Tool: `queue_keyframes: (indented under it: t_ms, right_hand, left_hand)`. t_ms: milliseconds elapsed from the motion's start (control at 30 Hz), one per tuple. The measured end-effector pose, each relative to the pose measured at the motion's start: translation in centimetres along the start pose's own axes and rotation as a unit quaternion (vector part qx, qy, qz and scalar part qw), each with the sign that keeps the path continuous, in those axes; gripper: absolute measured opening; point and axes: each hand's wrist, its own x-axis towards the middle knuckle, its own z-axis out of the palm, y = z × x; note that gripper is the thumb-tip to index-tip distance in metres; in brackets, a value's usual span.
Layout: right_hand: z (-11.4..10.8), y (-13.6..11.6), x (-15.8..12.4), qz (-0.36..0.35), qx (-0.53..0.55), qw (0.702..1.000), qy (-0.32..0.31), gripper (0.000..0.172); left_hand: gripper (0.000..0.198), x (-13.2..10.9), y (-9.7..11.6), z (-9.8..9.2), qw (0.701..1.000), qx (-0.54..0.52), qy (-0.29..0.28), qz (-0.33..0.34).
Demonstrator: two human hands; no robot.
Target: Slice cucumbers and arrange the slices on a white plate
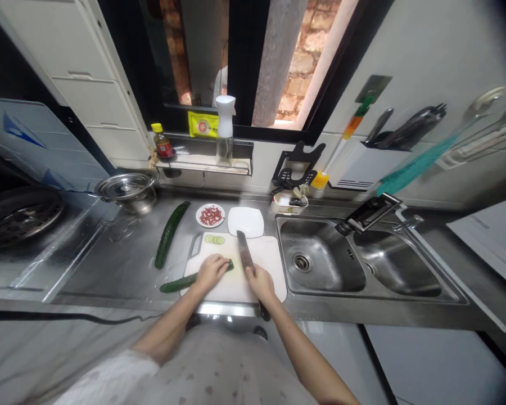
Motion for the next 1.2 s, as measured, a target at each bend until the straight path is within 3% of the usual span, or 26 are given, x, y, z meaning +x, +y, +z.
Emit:
queue_keyframes:
  t_ms: [133,333,1200]
  right_hand:
    - [0.2,-0.9,-0.2,-0.007,-0.079,0.996,-0.032,0.035]
    - [0.4,-1.9,-0.6,-0.013,-0.113,0.992,-0.059,0.035]
    - [0.6,-2.9,-0.9,-0.019,-0.111,0.991,-0.079,0.033]
  left_hand:
    - [0.021,-0.2,-0.3,0.3,1.0,-0.001,-0.009,0.013]
    - [0.023,-0.3,-0.2,0.2,1.0,0.004,-0.013,0.02]
    - [0.023,-0.5,-0.5,0.7,0.999,0.011,-0.026,0.018]
